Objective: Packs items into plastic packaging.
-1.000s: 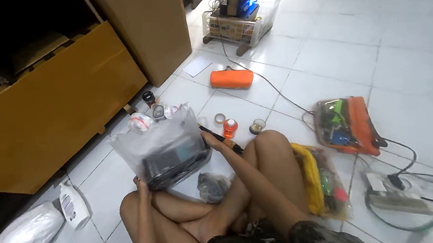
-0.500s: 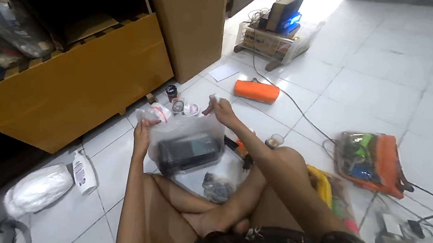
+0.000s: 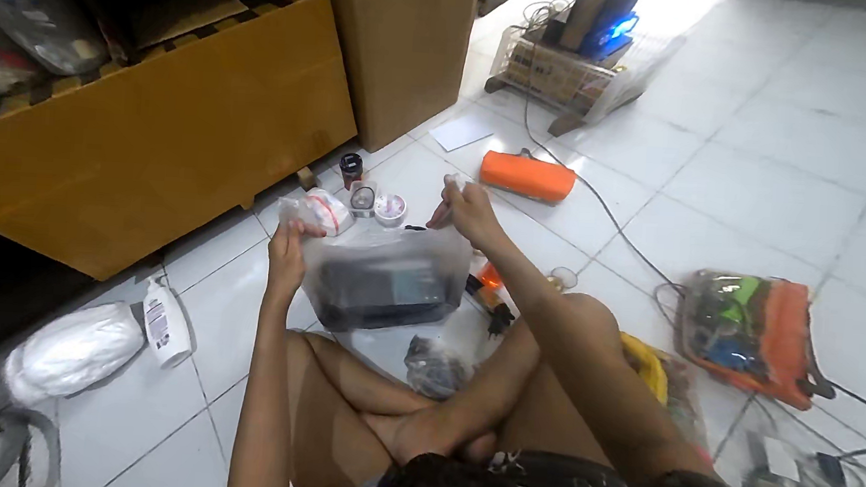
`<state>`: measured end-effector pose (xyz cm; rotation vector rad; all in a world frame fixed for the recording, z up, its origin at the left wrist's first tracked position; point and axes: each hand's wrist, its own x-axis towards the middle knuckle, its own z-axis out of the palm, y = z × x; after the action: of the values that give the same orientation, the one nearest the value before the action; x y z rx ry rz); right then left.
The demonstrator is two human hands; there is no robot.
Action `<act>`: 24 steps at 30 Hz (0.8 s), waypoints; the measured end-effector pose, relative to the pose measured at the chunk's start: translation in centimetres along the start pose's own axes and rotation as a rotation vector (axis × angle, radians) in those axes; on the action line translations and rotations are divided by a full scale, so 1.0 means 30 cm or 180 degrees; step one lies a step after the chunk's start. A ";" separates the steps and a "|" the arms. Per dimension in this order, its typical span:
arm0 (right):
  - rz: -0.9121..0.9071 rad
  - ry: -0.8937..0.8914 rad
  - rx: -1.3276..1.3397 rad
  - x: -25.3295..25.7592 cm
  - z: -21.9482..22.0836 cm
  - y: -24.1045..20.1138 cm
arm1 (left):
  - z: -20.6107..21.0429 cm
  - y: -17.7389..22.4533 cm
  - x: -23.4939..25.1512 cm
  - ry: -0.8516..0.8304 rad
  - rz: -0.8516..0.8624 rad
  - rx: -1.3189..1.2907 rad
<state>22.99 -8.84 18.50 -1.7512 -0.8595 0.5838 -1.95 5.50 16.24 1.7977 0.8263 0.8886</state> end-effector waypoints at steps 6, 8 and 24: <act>-0.0328 -0.0434 -0.0624 -0.007 -0.040 0.031 | -0.055 -0.060 -0.060 -0.0222 0.0071 -0.0140; -0.0378 -0.0546 -0.1061 -0.035 -0.071 -0.017 | -0.075 -0.058 -0.079 -0.0299 0.0037 -0.0091; 0.0596 -0.2485 -0.2774 -0.101 0.311 -0.098 | 0.325 0.122 0.114 -0.2211 0.0252 0.1913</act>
<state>13.46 -5.12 18.15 -2.4319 -1.6750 1.1781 8.61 2.82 17.43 2.4518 0.5879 -0.0029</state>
